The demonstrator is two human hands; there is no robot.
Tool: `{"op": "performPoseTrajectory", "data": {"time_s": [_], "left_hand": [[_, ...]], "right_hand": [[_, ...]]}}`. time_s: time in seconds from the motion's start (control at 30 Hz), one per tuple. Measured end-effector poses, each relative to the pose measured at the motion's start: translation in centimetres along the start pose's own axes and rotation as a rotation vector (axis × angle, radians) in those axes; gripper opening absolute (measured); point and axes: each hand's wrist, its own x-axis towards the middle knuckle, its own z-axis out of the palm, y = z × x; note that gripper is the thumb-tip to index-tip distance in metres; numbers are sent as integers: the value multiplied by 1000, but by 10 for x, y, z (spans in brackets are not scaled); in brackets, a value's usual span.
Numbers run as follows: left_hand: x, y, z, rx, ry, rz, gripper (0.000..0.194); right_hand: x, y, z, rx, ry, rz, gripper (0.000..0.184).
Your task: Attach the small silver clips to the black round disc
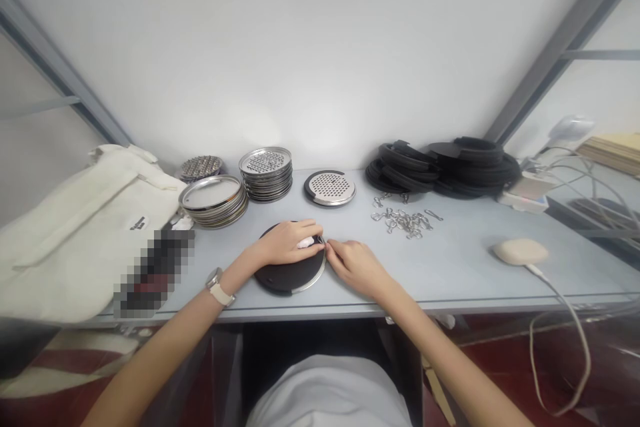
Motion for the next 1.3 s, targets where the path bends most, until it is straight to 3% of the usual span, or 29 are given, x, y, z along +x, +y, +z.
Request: {"op": "performPoseTrajectory", "data": {"time_s": [1.3], "left_hand": [[0,0,0,-33,-14,-26,26]], "right_hand": [[0,-3,-1,-28,0,-4,34]]}}
